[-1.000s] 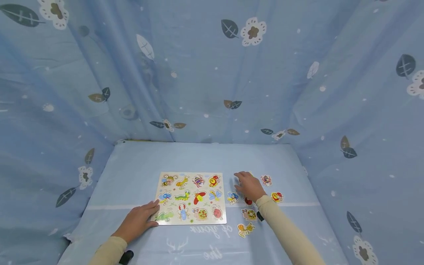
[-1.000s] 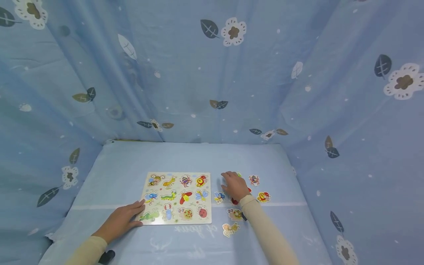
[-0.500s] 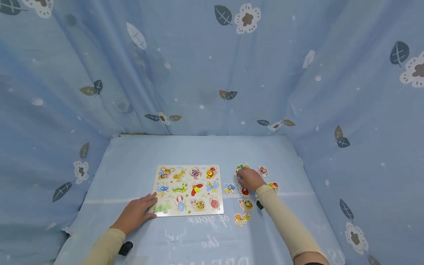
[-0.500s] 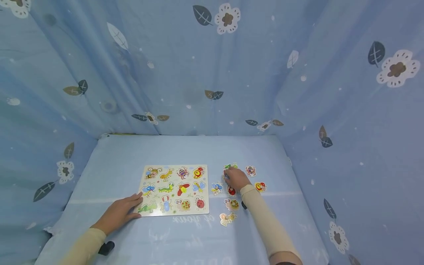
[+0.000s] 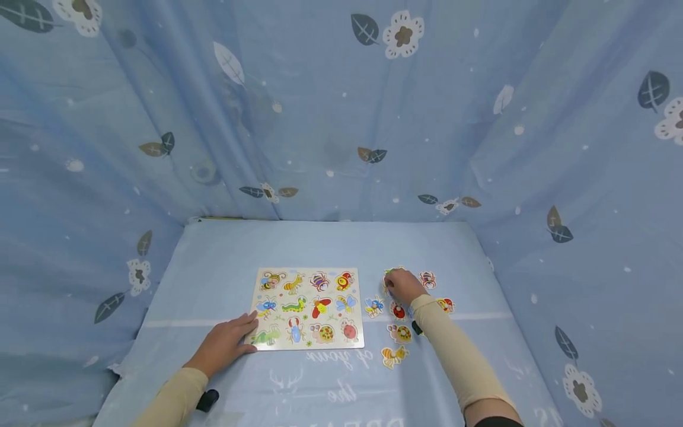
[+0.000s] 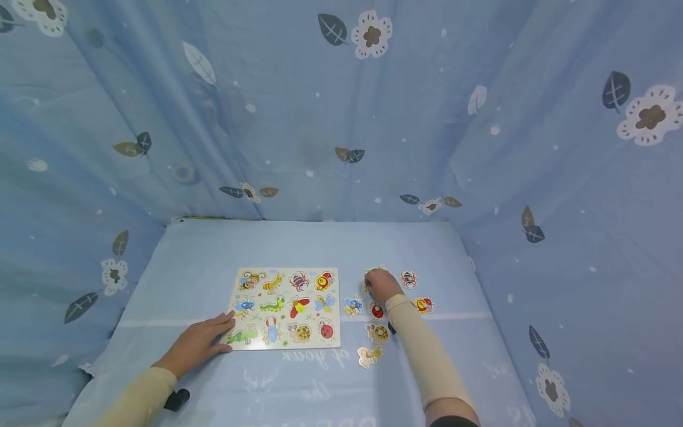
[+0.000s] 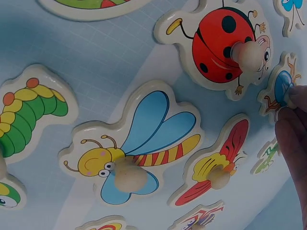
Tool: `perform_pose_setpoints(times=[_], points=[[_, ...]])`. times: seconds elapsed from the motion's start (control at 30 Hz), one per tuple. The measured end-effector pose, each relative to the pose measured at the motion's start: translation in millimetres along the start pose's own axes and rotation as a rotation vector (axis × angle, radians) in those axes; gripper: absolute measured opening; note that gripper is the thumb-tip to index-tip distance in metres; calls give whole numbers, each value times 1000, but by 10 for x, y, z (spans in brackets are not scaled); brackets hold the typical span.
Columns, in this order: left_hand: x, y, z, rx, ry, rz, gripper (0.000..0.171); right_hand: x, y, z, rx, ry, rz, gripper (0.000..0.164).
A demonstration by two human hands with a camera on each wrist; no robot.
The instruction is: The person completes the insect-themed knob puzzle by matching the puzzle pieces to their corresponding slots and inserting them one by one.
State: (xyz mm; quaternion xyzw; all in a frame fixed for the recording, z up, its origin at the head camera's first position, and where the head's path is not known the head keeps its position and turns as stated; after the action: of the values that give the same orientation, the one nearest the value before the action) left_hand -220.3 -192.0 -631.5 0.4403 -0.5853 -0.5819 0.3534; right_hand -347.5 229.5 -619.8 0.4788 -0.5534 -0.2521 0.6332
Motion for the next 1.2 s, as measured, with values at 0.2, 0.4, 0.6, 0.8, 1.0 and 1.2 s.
perform_pose_setpoints(times=[0.2,0.4,0.6,0.8,1.0,1.2], points=[[4,17,-8,7,14,6,73,-73,-33,33,-11,-8,5,17],[-1,5,15,-2,-5,12,72,-13,36,-17,2,-34,9,10],[1,2,-2,-7,-3,31,74,92,19,6,28,-35,-7,7],[-8,32,-32,-24,0,26,72,382,-21,41,30,63,-12,11],[0,-13,-40,-9,-6,20,72,818,-125,38,49,218,-10,15],[8,4,-35,-33,0,11,72,1248,-355,49,112,288,-22,8]])
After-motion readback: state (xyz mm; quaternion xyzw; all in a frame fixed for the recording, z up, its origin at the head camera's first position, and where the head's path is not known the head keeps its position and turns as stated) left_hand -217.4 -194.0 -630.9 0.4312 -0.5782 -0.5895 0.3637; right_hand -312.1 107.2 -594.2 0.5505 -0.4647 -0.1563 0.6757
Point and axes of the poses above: each hand's wrist, its own z-axis towards the middle knuckle, its own y-axis out of the back of the hand, x = y × z, the point moved 9 cm from there along z, towards the middle knuckle, and after that the axes turned 12 degrees about z, right-handed, at the moved point
